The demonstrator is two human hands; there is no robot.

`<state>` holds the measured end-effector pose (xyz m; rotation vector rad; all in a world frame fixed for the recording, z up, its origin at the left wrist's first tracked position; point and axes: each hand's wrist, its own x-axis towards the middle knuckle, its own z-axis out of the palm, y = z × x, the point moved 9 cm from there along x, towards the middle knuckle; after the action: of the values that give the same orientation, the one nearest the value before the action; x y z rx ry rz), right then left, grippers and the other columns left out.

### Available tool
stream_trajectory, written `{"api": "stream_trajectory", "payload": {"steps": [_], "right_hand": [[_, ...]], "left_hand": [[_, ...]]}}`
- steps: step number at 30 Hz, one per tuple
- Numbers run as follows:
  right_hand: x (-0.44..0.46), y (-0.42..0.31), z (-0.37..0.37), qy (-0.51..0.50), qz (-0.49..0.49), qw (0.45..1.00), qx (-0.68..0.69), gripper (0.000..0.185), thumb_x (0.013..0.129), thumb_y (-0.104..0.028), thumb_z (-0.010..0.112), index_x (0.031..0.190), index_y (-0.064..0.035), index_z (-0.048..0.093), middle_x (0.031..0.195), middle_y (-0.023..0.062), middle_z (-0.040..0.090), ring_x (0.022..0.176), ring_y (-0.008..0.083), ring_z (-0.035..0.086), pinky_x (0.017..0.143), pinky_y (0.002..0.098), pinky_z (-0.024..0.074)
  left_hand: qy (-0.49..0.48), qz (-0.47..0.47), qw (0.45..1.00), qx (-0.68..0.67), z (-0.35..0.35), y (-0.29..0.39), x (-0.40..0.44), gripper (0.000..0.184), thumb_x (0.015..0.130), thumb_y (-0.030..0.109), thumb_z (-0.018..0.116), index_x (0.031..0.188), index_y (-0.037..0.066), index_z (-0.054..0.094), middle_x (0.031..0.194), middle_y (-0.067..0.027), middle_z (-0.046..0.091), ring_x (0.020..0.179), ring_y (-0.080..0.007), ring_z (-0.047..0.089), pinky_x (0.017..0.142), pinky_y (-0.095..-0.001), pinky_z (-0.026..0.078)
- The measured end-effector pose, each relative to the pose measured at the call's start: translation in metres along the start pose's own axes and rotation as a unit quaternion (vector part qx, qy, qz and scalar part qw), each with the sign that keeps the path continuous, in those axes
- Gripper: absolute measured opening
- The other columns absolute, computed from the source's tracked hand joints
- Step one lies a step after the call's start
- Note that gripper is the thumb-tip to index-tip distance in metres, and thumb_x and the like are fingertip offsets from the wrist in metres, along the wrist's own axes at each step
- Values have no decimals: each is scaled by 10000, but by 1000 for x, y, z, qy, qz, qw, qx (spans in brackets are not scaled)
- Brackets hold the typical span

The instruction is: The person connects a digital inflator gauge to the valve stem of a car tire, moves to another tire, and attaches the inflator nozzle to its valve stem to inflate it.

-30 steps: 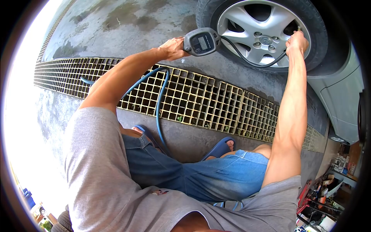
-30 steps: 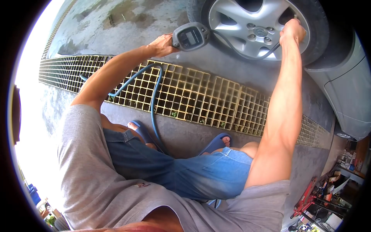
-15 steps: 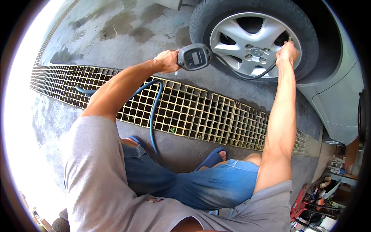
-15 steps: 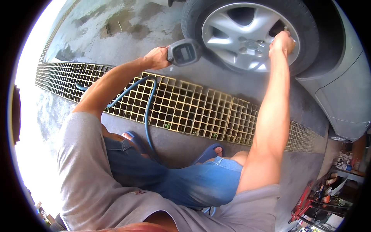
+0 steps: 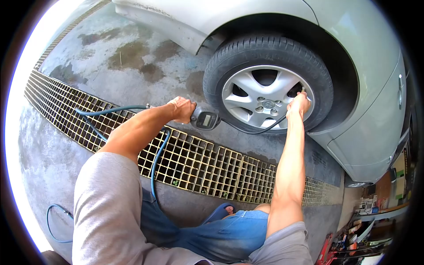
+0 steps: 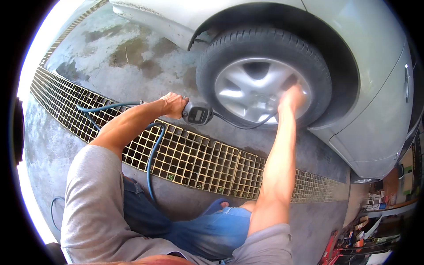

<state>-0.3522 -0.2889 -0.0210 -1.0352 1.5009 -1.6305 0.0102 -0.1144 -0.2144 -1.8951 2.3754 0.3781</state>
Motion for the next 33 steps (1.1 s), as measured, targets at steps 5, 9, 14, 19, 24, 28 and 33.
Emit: {"api": "stream_trajectory", "payload": {"steps": [5, 9, 14, 19, 24, 28, 33], "right_hand": [[-26, -11, 1, -2, 39, 999, -23, 310, 978, -260, 473, 1081, -18, 637, 527, -15, 375, 391, 98, 336, 375, 270, 231], [-29, -13, 2, 1, 35, 999, -23, 296, 976, -260, 477, 1051, -24, 639, 528, -14, 382, 391, 97, 339, 371, 271, 231], [-31, -16, 2, 6, 31, 999, -21, 286, 972, -258, 474, 1021, -32, 642, 529, -13, 385, 391, 99, 342, 368, 274, 234], [-32, -14, 0, 5, 38, 999, -27, 292, 972, -262, 470, 1010, -33, 646, 528, -16, 381, 392, 100, 343, 370, 271, 234], [-34, -17, 1, 2, 34, 999, -31, 301, 973, -265, 469, 1027, -29, 648, 528, -19, 376, 393, 99, 339, 373, 268, 230], [-23, -10, -3, 21, 28, 999, -32, 299, 973, -262, 474, 1050, -31, 648, 531, -22, 373, 395, 96, 333, 377, 266, 225], [-6, -2, -4, 24, 34, 999, -34, 295, 963, -254, 483, 1062, -26, 643, 523, -20, 360, 393, 97, 328, 379, 273, 225]], "left_hand": [[-22, 33, 999, 23, -3, 8, 6, 502, 722, 193, 678, 1185, 8, 613, 899, -197, 734, 899, -362, 729, 769, -450, 578], [-27, 18, 999, 33, -6, 7, 8, 417, 694, 202, 696, 1062, 6, 684, 906, -180, 745, 897, -339, 735, 774, -426, 579], [-17, -7, 1000, 19, -1, 0, 12, 255, 669, 190, 691, 846, 23, 768, 892, -182, 754, 896, -320, 743, 772, -405, 580], [-28, -32, 999, 24, 14, -9, 16, 286, 676, 201, 689, 875, 8, 760, 905, -195, 751, 915, -321, 744, 779, -411, 580], [-41, -51, 998, -2, 12, -11, 8, 484, 713, 210, 671, 1109, -68, 672, 1023, -215, 742, 986, -330, 733, 821, -421, 578], [-67, -58, 996, -10, 20, -15, 5, 574, 739, 224, 658, 1213, -96, 606, 1092, -221, 729, 1038, -341, 718, 857, -424, 574], [-74, -60, 995, -25, 30, -19, -1, 538, 735, 195, 651, 1197, -75, 598, 1025, -238, 728, 993, -381, 718, 835, -464, 575]]}}
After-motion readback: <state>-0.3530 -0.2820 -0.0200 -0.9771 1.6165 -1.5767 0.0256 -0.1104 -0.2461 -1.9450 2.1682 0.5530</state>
